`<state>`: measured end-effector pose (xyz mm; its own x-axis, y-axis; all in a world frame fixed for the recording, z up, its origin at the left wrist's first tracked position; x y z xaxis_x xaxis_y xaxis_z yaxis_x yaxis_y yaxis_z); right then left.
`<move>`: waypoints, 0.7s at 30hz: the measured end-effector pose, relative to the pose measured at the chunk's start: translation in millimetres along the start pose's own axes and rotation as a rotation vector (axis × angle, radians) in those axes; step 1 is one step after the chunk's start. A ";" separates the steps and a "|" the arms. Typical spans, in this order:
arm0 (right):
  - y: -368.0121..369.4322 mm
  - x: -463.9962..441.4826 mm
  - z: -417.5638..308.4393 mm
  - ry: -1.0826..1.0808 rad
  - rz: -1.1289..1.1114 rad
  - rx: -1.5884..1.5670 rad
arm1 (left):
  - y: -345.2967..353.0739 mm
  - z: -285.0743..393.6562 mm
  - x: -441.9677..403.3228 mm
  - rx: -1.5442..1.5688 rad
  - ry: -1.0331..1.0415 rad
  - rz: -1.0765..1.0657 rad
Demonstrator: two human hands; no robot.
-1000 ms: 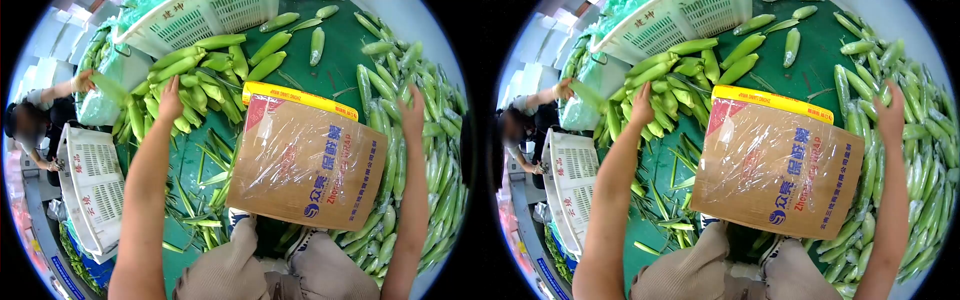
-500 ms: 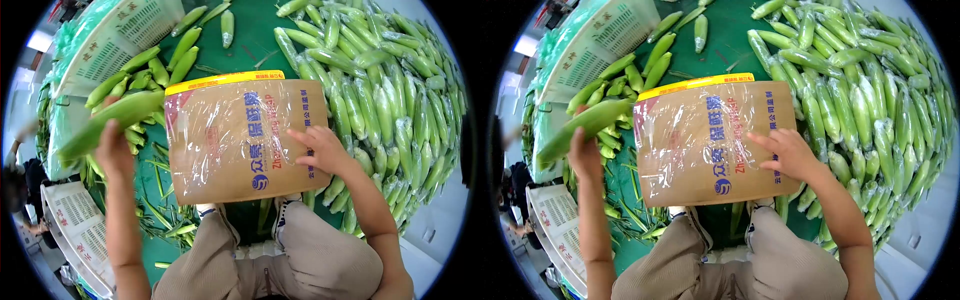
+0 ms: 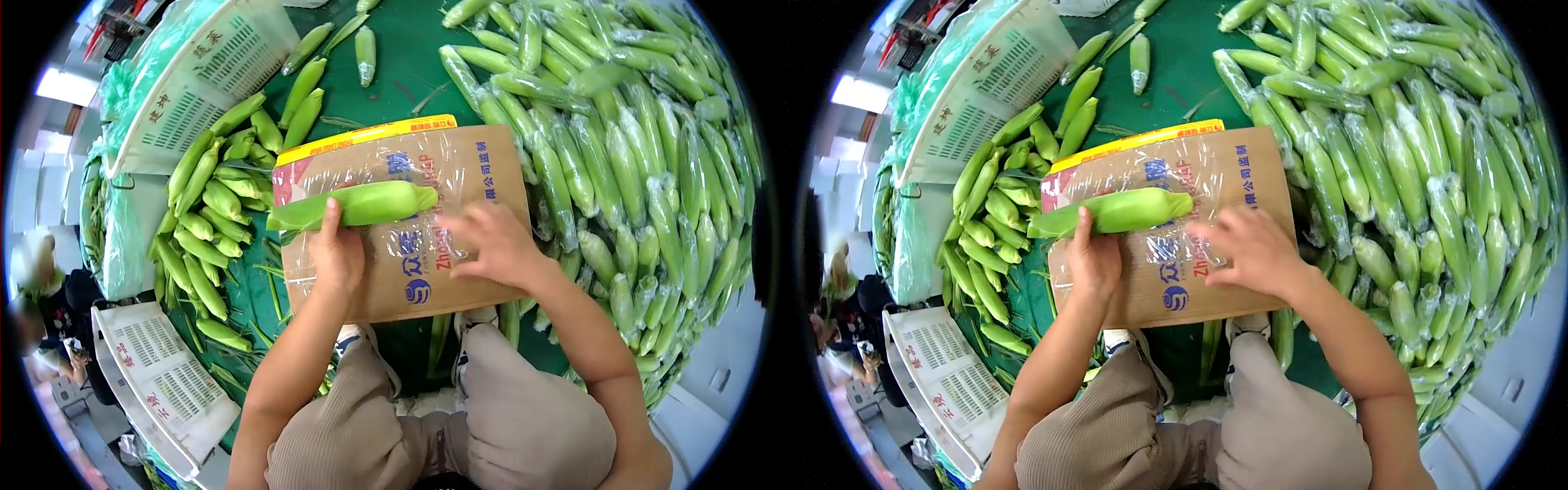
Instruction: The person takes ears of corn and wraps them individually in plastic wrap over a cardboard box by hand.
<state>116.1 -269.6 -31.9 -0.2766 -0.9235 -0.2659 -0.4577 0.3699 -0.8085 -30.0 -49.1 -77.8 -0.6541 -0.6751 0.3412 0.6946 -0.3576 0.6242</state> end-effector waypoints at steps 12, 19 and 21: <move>-3.0 -18.3 -11.7 0.109 0.383 -0.137 | -12.3 -11.2 12.1 0.062 -0.068 0.022; 45.1 -95.7 -15.0 -0.091 0.026 0.221 | 7.6 1.9 9.0 -0.089 -0.225 0.024; 51.2 -108.9 -7.9 -0.105 -0.066 0.162 | -5.4 11.2 11.4 -0.466 -0.181 -0.045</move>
<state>116.2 -149.3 -40.2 -0.1570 -0.9538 -0.2561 -0.3277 0.2950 -0.8976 -44.5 -47.6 -69.4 -0.6993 -0.5440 0.4637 0.6973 -0.6617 0.2754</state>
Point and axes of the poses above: each hand's wrist, its own x-axis away from the middle knuckle, its own y-axis out of the palm, z = x × y, the point moved 5 cm from there along -x, towards the middle knuckle, and after that the axes turned 6 degrees about -y, right-handed, at the moved point
